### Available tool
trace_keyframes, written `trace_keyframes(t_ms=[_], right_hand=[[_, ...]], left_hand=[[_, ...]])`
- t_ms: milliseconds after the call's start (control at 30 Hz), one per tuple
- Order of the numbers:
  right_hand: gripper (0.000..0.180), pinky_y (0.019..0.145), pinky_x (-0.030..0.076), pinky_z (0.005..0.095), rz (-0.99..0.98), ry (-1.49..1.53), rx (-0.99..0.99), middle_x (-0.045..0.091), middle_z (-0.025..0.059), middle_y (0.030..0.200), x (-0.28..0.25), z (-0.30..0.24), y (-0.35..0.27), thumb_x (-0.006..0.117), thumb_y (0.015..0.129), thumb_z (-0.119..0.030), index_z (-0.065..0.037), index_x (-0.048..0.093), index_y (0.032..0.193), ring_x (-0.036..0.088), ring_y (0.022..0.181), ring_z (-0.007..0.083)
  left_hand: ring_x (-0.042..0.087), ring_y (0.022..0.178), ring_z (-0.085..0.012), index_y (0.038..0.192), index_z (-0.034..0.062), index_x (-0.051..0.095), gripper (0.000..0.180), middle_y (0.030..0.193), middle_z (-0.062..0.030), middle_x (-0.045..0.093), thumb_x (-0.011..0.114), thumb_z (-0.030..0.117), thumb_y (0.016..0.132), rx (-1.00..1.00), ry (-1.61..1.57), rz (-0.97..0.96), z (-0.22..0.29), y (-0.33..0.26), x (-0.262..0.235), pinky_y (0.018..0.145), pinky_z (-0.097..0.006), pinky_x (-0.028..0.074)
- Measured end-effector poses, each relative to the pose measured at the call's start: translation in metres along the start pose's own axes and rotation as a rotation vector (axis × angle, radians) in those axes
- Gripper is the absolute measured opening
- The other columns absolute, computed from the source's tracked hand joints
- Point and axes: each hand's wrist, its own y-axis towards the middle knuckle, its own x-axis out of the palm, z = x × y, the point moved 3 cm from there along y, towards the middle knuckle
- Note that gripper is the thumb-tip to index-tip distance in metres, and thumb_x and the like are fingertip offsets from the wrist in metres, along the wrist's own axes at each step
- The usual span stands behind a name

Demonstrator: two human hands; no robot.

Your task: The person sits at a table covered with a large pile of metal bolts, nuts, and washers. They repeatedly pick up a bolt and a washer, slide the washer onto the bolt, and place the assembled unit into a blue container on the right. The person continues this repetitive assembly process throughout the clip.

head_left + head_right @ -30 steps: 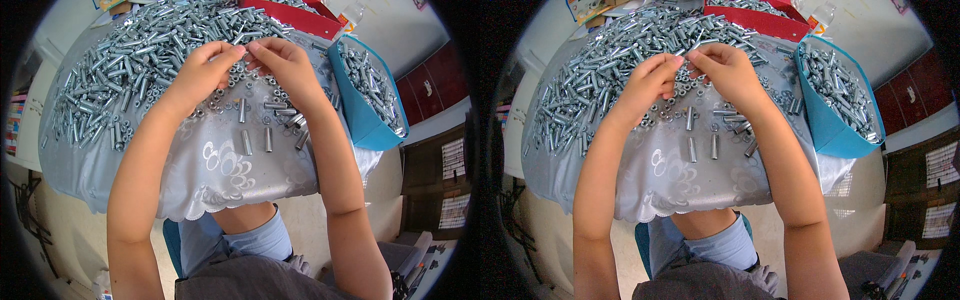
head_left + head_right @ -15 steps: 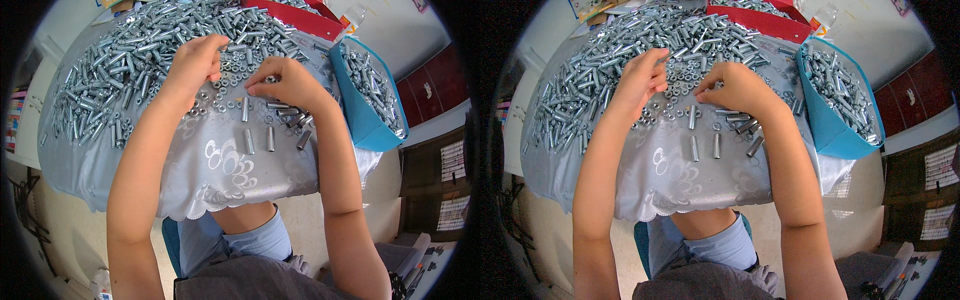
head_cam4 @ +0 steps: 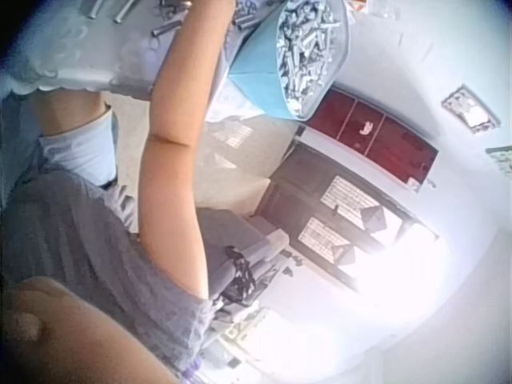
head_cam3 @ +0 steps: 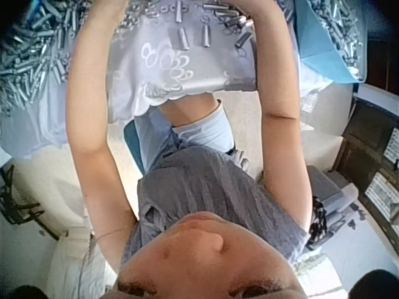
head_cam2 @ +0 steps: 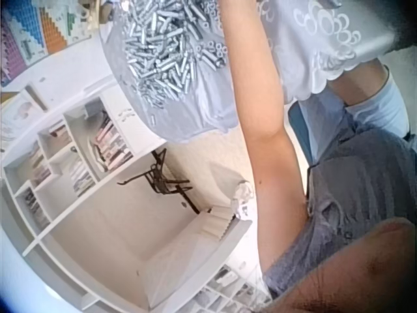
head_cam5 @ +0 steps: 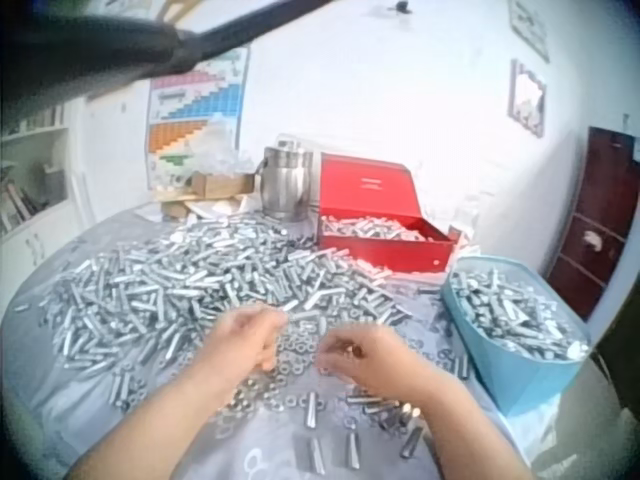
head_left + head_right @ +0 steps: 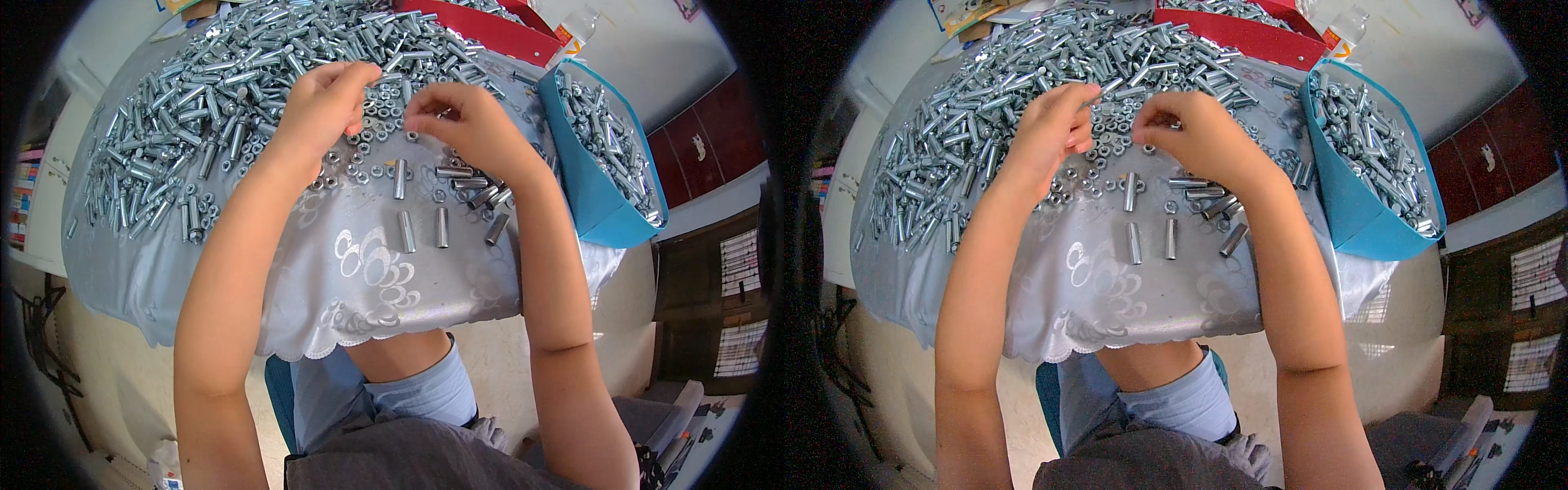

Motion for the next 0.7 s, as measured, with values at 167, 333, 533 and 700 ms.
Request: trace_keyframes(t_ms=[167,333,533,700], right_hand=[[0.014,0.061,0.044,0.0201,0.213,0.369,-0.086,0.060,0.0024,0.079,0.001,-0.006,0.004,0.061,0.082,-0.010,0.002,0.060,0.089,0.055,0.070,0.0069],[0.015,0.059,0.042,0.0204,0.180,0.496,-0.033,0.060,0.0019,0.079,0.003,-0.003,0.005,0.061,0.082,-0.012,-0.001,0.059,0.091,0.055,0.071,0.0064],[0.014,0.060,0.041,0.0198,0.167,0.622,0.003,0.061,0.0020,0.080,0.005,-0.003,0.005,0.062,0.082,-0.013,-0.001,0.059,0.089,0.055,0.071,0.0069],[0.016,0.065,0.044,0.0204,0.206,0.513,-0.068,0.061,0.0029,0.081,0.004,-0.004,0.006,0.063,0.081,-0.011,0.001,0.059,0.091,0.055,0.074,0.0070]], left_hand=[[0.025,0.046,-0.0035,0.068,0.0108,0.045,0.021,0.052,0.0085,0.028,0.054,0.023,0.083,0.033,0.086,-0.024,-0.002,0.001,0.002,0.045,-0.021,0.025],[0.025,0.046,-0.0034,0.075,0.0083,0.050,0.017,0.052,0.0086,0.027,0.054,0.022,0.084,0.020,0.064,-0.126,-0.002,-0.002,0.006,0.045,-0.021,0.025],[0.024,0.047,-0.0038,0.079,0.0079,0.051,0.016,0.052,0.0087,0.026,0.053,0.023,0.084,0.010,-0.012,-0.204,-0.001,-0.003,0.008,0.045,-0.021,0.025],[0.023,0.046,-0.0039,0.075,0.0101,0.047,0.017,0.053,0.0088,0.025,0.053,0.023,0.084,-0.020,-0.029,-0.207,0.000,-0.003,0.006,0.046,-0.021,0.025]])
